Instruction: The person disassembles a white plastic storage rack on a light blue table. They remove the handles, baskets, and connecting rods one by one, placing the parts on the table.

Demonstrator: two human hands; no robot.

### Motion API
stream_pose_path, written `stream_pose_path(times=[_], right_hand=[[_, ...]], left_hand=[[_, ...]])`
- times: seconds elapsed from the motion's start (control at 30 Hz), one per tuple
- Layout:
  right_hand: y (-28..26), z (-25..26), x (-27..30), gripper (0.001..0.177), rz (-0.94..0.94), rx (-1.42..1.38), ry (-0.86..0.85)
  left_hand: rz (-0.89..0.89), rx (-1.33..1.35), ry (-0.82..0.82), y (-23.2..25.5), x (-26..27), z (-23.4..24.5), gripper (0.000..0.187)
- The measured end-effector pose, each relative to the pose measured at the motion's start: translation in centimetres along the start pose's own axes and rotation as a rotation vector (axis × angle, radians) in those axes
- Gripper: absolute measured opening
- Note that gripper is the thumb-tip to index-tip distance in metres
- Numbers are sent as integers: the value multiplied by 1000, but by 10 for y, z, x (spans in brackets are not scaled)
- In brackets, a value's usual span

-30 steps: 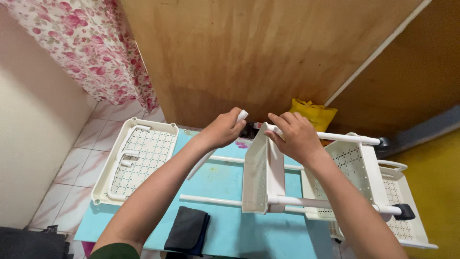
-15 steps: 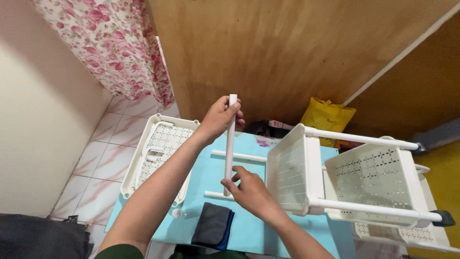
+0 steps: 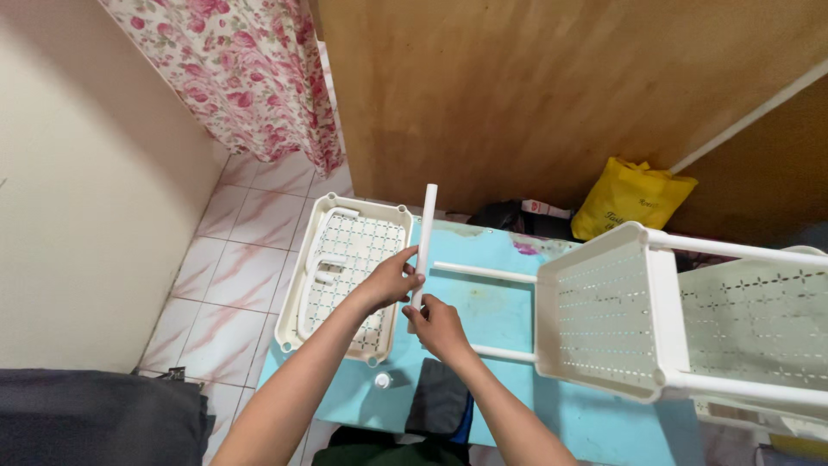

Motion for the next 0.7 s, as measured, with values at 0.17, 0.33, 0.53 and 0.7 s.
stream_pose_path(times=[0.17, 0.33, 0.53, 0.7], right_hand=[[32, -65, -20, 40, -198, 8, -122], [71, -87, -37, 46, -40, 55, 69], [113, -95, -43, 40, -102, 92, 127], [125, -97, -37, 40, -183, 89, 89]], left_hand=[[91, -30, 115, -77, 11, 24, 64], [70, -357, 206, -146, -4, 54, 50], [180, -425, 204, -198, -5, 49, 41], [112, -480, 180, -200, -7, 36, 40]])
Point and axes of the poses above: each hand's wrist, its own x-axis away from the middle knuckle, its own z-axis out of the back of the hand, y = z × x, the point moved 8 cm from there along -x, towards the middle knuckle, and after that the axes turned 10 degrees about -z, right-handed, at the moved point
